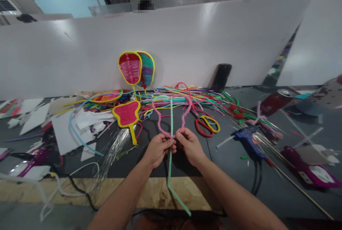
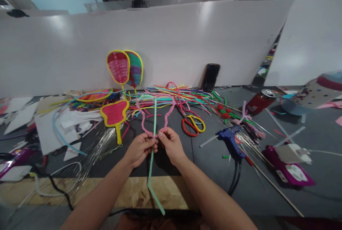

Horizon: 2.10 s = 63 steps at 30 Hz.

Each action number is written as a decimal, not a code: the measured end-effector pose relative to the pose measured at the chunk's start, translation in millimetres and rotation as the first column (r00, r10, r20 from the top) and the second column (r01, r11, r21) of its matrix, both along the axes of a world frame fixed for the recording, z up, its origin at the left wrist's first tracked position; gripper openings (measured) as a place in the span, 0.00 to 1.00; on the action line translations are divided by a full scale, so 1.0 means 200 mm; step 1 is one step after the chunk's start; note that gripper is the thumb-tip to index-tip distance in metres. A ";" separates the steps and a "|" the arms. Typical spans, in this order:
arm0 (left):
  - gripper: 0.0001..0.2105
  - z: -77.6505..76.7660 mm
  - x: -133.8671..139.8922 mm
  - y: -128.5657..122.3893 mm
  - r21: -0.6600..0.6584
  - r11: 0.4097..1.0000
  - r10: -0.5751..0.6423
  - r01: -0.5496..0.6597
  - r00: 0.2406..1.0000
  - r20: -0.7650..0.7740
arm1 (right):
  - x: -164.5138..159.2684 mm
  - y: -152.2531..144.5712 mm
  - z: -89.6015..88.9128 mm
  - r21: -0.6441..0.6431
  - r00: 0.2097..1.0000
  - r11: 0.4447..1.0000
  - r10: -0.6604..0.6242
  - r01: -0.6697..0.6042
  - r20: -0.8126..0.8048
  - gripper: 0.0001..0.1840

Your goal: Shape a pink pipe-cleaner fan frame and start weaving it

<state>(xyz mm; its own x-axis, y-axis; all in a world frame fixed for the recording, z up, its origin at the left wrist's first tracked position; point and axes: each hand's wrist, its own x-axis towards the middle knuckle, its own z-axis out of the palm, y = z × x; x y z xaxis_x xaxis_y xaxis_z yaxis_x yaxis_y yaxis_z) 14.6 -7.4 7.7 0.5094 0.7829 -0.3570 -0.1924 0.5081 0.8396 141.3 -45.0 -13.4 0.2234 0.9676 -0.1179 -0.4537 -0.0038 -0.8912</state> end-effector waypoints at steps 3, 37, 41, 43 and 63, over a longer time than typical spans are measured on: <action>0.15 0.00 0.01 0.00 0.011 1.000 -0.007 0.007 1.000 -0.003 | 0.00 0.01 -0.02 -0.013 0.998 1.000 0.000 -0.001 -0.062 0.14; 0.14 0.00 0.04 -0.03 0.057 0.998 0.025 -0.016 0.986 -0.166 | 0.06 0.04 0.01 -0.052 0.950 0.996 -0.079 0.067 -0.301 0.14; 0.15 -0.01 0.04 -0.03 0.069 0.998 0.023 -0.012 0.987 -0.160 | 0.07 0.05 0.01 -0.072 0.947 0.996 -0.066 0.045 -0.315 0.15; 0.15 -0.01 0.04 -0.04 0.067 0.998 0.020 -0.009 0.986 -0.166 | 0.07 0.05 0.02 -0.057 0.944 0.995 -0.091 0.077 -0.317 0.14; 0.16 -0.01 0.04 -0.04 0.045 0.999 0.025 -0.020 0.993 -0.111 | 0.10 0.04 0.04 -0.078 0.936 0.995 -0.088 0.065 -0.340 0.15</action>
